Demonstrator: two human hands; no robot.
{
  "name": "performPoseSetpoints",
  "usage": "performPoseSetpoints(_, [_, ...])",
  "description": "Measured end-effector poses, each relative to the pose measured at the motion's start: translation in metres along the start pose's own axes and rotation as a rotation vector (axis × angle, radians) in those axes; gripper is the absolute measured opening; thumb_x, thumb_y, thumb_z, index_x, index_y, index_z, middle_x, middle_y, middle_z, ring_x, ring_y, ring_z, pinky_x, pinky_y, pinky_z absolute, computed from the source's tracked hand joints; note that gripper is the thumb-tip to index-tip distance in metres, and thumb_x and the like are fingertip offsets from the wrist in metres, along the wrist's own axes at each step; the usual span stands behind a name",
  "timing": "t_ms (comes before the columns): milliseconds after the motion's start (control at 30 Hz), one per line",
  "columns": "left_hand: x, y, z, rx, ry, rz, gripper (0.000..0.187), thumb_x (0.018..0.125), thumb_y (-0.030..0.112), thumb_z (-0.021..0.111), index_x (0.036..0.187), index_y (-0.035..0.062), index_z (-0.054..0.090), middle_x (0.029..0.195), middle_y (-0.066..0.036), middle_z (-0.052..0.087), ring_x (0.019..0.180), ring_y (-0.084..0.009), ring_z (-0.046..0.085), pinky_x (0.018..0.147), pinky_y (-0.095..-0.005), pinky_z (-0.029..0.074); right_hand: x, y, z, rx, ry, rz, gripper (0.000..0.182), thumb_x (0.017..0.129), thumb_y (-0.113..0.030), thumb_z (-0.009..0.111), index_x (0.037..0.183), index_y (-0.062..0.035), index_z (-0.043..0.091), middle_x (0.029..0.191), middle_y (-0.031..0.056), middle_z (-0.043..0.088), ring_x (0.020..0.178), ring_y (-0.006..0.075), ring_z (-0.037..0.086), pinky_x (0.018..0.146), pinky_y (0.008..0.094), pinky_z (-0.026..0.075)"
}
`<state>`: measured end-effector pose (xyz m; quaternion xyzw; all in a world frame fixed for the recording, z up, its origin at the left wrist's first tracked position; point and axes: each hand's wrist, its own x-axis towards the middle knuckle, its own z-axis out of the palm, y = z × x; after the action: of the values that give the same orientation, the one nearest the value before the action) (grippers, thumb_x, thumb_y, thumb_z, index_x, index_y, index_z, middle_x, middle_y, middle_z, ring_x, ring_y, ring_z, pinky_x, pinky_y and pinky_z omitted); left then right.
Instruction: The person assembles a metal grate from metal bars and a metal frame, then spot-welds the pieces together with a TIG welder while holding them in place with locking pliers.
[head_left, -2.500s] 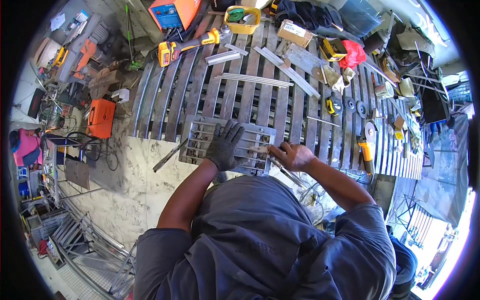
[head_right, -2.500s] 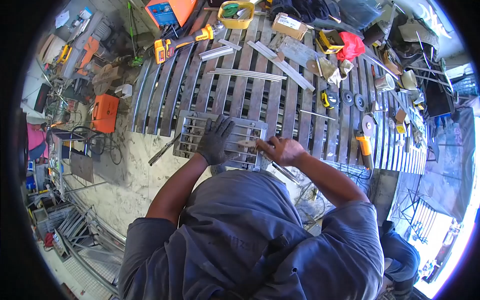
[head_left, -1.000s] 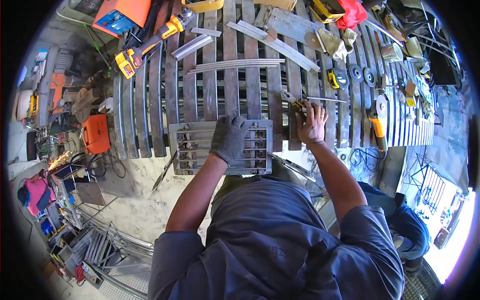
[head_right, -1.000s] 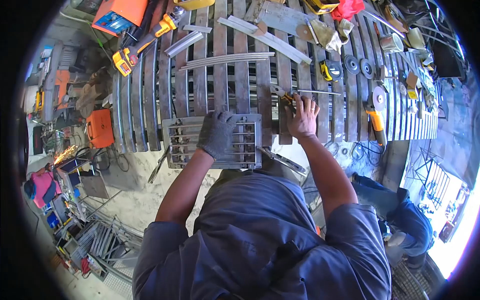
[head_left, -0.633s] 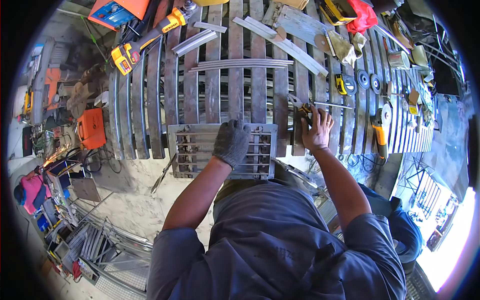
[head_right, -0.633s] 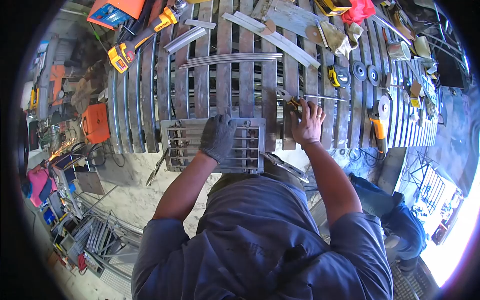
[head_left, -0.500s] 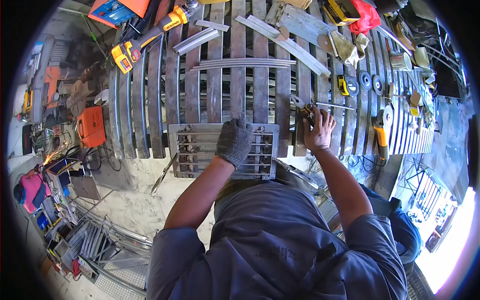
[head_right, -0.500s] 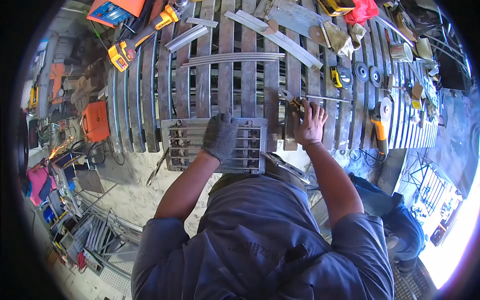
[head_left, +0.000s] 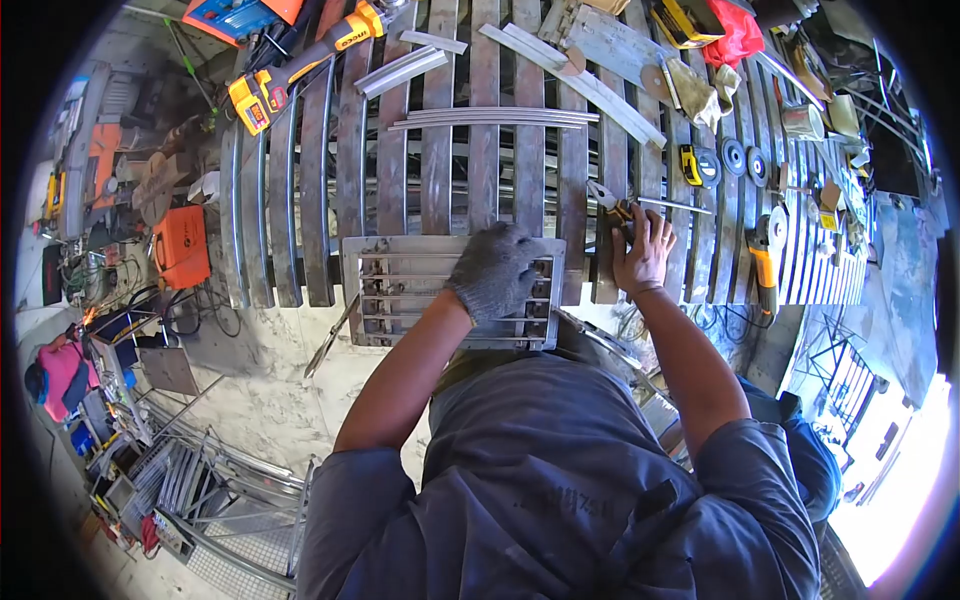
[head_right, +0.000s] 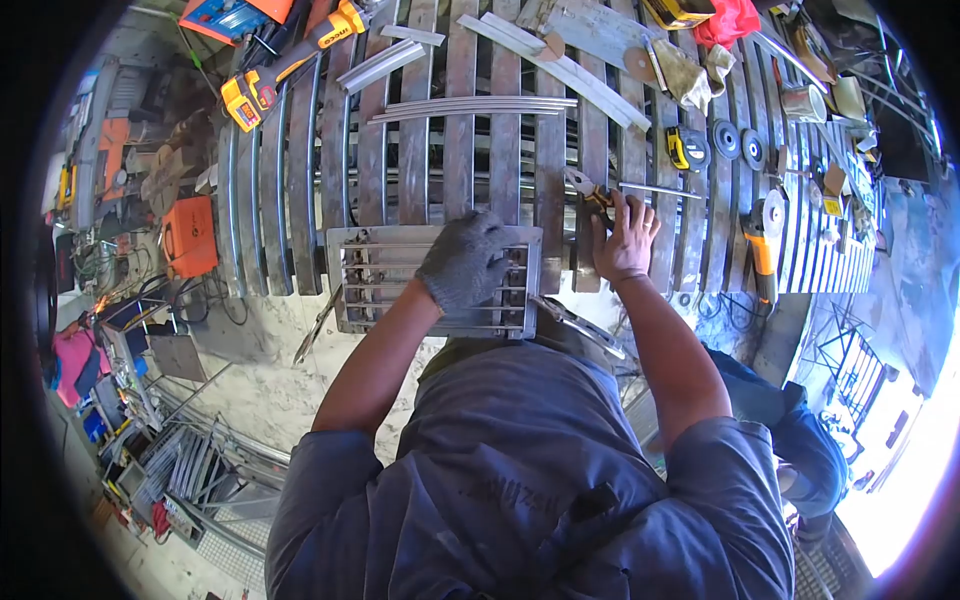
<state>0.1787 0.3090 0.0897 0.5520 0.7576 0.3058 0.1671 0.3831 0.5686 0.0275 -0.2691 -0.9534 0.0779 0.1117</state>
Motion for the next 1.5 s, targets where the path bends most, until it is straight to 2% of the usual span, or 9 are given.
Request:
performPoseSetpoints(300, [0.035, -0.027, 0.038, -0.070, -0.171, 0.122, 0.029, 0.090, 0.016, 0.076, 0.117, 0.0128, 0.085, 0.104, -0.017, 0.075, 0.103, -0.0383, 0.071, 0.098, -0.0507, 0.058, 0.000, -0.002, 0.000, -0.016, 0.013, 0.015, 0.060, 0.101, -0.037, 0.072, 0.154, -0.0136, 0.056, 0.139, 0.0195, 0.058, 0.128, 0.0426, 0.054, 0.111, 0.0607, 0.037])
performPoseSetpoints(500, [0.035, -0.029, 0.032, -0.168, -0.116, 0.192, 0.030, 0.086, 0.013, 0.075, 0.115, 0.0117, 0.084, 0.100, -0.015, 0.077, 0.097, -0.0380, 0.073, 0.096, -0.0499, 0.058, 0.002, -0.002, 0.000, -0.016, 0.009, 0.030, 0.061, 0.101, -0.040, 0.072, 0.154, -0.0127, 0.057, 0.139, 0.0195, 0.058, 0.129, 0.0424, 0.054, 0.112, 0.0614, 0.037])
performPoseSetpoints(633, [0.034, -0.026, 0.045, 0.148, -0.163, 0.289, 0.034, 0.082, 0.011, 0.072, 0.114, 0.0097, 0.082, 0.099, -0.014, 0.077, 0.098, -0.0347, 0.074, 0.093, -0.0495, 0.057, 0.001, -0.002, 0.001, -0.028, -0.005, 0.044, 0.061, 0.101, -0.040, 0.072, 0.153, -0.0123, 0.058, 0.139, 0.0199, 0.058, 0.130, 0.0427, 0.054, 0.113, 0.0616, 0.036])
performPoseSetpoints(733, [0.031, -0.027, 0.048, 0.030, -0.094, 0.289, 0.030, 0.082, 0.014, 0.073, 0.110, 0.0075, 0.081, 0.103, -0.015, 0.076, 0.102, -0.0351, 0.075, 0.092, -0.0497, 0.058, 0.001, -0.002, -0.001, -0.034, -0.003, 0.033, 0.061, 0.101, -0.040, 0.072, 0.153, -0.0121, 0.058, 0.139, 0.0206, 0.058, 0.131, 0.0431, 0.053, 0.113, 0.0616, 0.037])
performPoseSetpoints(1000, [0.022, -0.019, 0.037, -0.029, -0.012, 0.208, 0.025, 0.089, 0.017, 0.077, 0.113, 0.0127, 0.081, 0.108, -0.012, 0.075, 0.105, -0.0352, 0.071, 0.099, -0.0477, 0.056, 0.002, -0.003, -0.001, -0.021, 0.017, 0.025, 0.059, 0.102, -0.037, 0.072, 0.154, -0.0128, 0.057, 0.139, 0.0211, 0.058, 0.130, 0.0439, 0.054, 0.112, 0.0610, 0.038])
performPoseSetpoints(1167, [-0.025, -0.011, -0.002, 0.105, 0.254, 0.149, 0.032, 0.095, 0.020, 0.076, 0.126, 0.0133, 0.075, 0.116, -0.008, 0.067, 0.112, -0.0345, 0.064, 0.099, -0.0498, 0.053, -0.002, -0.005, -0.003, -0.005, 0.022, 0.031, 0.058, 0.103, -0.038, 0.071, 0.154, -0.0132, 0.057, 0.137, 0.0201, 0.058, 0.130, 0.0432, 0.054, 0.112, 0.0597, 0.038])
performPoseSetpoints(1267, [-0.077, 0.002, -0.020, 0.184, 0.258, 0.032, 0.028, 0.095, 0.024, 0.077, 0.120, 0.0116, 0.075, 0.123, -0.011, 0.069, 0.114, -0.0354, 0.064, 0.100, -0.0516, 0.051, 0.000, -0.007, -0.006, -0.006, 0.041, 0.015, 0.058, 0.104, -0.038, 0.070, 0.154, -0.0120, 0.057, 0.135, 0.0200, 0.058, 0.128, 0.0424, 0.054, 0.110, 0.0591, 0.039])
performPoseSetpoints(1467, [-0.162, 0.002, 0.020, 0.348, -0.025, 0.142, 0.044, 0.085, 0.032, 0.076, 0.124, 0.0113, 0.072, 0.138, -0.012, 0.067, 0.122, -0.0373, 0.061, 0.105, -0.0548, 0.046, -0.003, -0.005, -0.002, -0.046, 0.056, -0.004, 0.057, 0.105, -0.038, 0.069, 0.154, -0.0110, 0.056, 0.136, 0.0187, 0.058, 0.129, 0.0412, 0.054, 0.110, 0.0590, 0.039])
performPoseSetpoints(1500, [-0.162, 0.007, 0.022, 0.384, 0.060, 0.156, 0.048, 0.081, 0.035, 0.075, 0.123, 0.0108, 0.072, 0.135, -0.012, 0.068, 0.122, -0.0363, 0.059, 0.106, -0.0549, 0.045, -0.002, -0.005, -0.001, -0.063, 0.077, -0.020, 0.058, 0.105, -0.039, 0.069, 0.154, -0.0111, 0.056, 0.137, 0.0169, 0.059, 0.130, 0.0397, 0.054, 0.111, 0.0592, 0.038])
